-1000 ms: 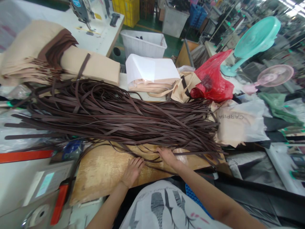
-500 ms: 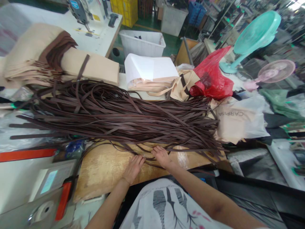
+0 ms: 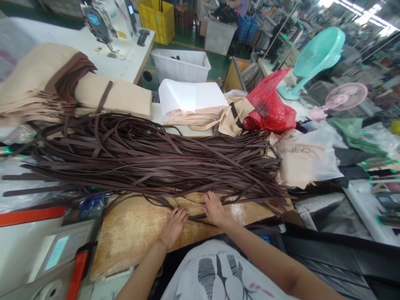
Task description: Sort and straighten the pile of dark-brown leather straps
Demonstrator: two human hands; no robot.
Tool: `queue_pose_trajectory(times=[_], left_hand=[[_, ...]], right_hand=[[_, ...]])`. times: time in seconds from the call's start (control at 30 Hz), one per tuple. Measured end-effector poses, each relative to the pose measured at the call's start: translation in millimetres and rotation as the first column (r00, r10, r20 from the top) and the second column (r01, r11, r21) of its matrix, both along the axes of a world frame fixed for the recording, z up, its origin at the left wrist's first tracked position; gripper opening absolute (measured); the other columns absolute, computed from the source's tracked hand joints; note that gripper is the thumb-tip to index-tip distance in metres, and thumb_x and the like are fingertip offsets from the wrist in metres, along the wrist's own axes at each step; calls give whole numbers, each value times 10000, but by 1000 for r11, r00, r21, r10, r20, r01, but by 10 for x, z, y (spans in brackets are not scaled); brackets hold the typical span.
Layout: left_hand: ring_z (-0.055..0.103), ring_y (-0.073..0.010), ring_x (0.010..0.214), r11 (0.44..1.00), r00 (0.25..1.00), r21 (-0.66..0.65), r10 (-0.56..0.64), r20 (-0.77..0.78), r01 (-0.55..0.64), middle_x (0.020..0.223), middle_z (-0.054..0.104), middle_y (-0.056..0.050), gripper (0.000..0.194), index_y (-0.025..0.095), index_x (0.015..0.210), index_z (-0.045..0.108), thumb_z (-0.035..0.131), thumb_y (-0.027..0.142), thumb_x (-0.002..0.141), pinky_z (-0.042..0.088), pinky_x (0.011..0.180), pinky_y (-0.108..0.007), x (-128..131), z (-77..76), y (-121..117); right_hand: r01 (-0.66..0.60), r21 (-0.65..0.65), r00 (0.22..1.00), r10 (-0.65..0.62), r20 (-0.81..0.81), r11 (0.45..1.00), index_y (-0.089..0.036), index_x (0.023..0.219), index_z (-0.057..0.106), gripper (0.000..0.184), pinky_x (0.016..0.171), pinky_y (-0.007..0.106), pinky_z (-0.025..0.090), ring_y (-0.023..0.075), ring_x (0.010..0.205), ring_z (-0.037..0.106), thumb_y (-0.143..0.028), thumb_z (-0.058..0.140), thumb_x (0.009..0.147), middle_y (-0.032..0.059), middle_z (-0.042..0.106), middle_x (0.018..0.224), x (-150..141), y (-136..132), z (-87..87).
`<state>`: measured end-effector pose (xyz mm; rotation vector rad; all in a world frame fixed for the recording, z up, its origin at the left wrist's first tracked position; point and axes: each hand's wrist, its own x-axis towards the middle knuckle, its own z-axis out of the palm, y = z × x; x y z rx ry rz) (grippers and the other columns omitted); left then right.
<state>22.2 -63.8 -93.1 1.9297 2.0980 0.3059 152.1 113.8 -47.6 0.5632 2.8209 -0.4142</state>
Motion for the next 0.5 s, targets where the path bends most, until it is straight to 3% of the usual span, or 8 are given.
queue_pose_trajectory(times=[0.17,0.33,0.4,0.5], left_hand=[[514,-217,1060,1000,1000,6,-5,-22,6,1142,589,-84,351,165,1109,591,440,7,833,424,951,-396,-8,64,9],[500,-228,1113,999,999,32,28,-44,-26,1195,565,-93,361,186,1117,588,425,22,839,438,949,-429,5,81,-2],[454,-252,1196,998,998,54,43,-51,-40,1281,521,-107,368,184,1115,593,428,15,832,403,1000,-473,10,68,-17],[385,-267,1277,995,998,89,44,-50,-40,1385,453,-98,381,197,1133,589,423,20,839,359,1051,-509,13,52,-44]], right_hand=[[-129,15,992,129,-8,992,-185,1005,605,167,855,330,438,204,912,566,-110,528,877,63,616,960,-137,93,48],[-163,127,978,177,-107,978,-141,1086,567,203,1046,466,276,285,1227,372,-113,456,919,147,449,1328,-320,287,116],[-217,134,965,233,-118,967,-134,1045,577,178,1059,453,262,262,1183,406,-98,460,915,138,516,1235,-357,375,97],[-302,108,943,313,-111,947,-143,982,585,132,980,400,357,222,1015,498,-101,485,906,97,594,1016,-292,356,20]])
